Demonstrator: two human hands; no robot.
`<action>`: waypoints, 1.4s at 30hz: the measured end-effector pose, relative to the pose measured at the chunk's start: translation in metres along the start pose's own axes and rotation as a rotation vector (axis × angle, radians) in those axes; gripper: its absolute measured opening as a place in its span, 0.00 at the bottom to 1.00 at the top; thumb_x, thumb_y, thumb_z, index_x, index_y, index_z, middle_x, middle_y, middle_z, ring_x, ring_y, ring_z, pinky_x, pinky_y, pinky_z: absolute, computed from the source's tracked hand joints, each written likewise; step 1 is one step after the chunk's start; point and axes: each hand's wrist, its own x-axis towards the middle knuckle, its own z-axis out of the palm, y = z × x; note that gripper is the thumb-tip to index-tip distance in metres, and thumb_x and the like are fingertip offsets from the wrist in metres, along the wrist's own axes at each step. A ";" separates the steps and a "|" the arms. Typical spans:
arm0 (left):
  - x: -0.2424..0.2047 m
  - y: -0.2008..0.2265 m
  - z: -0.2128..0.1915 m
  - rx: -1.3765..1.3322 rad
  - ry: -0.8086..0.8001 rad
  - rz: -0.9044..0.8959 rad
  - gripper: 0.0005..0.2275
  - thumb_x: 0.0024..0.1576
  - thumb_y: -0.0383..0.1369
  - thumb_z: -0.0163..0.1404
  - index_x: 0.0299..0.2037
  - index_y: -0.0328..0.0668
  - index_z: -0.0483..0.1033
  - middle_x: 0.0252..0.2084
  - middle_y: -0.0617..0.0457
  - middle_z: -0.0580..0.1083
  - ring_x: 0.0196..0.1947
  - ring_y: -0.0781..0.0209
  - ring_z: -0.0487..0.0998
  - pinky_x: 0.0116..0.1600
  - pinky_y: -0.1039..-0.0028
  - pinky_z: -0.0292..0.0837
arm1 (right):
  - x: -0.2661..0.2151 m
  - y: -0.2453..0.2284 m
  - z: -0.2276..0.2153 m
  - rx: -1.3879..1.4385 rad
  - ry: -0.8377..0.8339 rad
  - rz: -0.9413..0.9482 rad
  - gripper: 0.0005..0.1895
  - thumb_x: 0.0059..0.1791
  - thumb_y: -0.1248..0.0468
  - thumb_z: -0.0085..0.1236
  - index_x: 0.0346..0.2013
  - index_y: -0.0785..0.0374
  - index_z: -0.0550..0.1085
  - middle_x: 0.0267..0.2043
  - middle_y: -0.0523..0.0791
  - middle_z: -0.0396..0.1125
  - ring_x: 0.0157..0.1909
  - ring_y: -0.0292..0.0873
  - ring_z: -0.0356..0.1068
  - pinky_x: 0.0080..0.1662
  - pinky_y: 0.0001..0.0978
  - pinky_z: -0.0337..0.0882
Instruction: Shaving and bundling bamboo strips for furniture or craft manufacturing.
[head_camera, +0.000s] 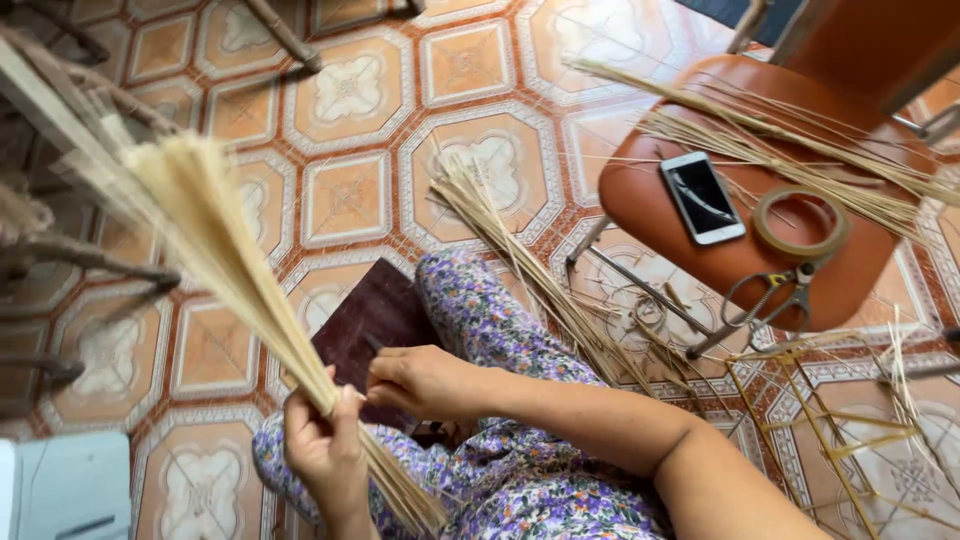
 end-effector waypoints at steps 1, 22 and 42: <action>-0.002 -0.006 -0.004 0.017 -0.018 0.007 0.13 0.62 0.21 0.52 0.56 0.27 0.72 0.40 0.53 0.73 0.35 0.71 0.74 0.43 0.82 0.73 | -0.008 -0.002 0.003 0.108 -0.071 0.025 0.09 0.57 0.60 0.56 0.38 0.63 0.74 0.34 0.47 0.69 0.36 0.47 0.72 0.40 0.36 0.72; -0.023 0.012 0.013 -0.300 -0.202 -0.031 0.13 0.66 0.33 0.48 0.58 0.38 0.73 0.44 0.55 0.76 0.41 0.68 0.78 0.49 0.77 0.81 | 0.030 -0.029 -0.024 -0.150 0.154 0.147 0.04 0.50 0.70 0.64 0.36 0.65 0.75 0.33 0.45 0.66 0.30 0.38 0.67 0.32 0.30 0.67; -0.031 0.021 0.000 -0.324 -0.230 -0.005 0.14 0.66 0.33 0.53 0.60 0.40 0.74 0.45 0.59 0.72 0.46 0.71 0.73 0.54 0.78 0.74 | 0.005 0.006 0.008 0.545 0.065 0.404 0.12 0.58 0.61 0.51 0.33 0.63 0.72 0.24 0.35 0.61 0.26 0.27 0.58 0.29 0.20 0.60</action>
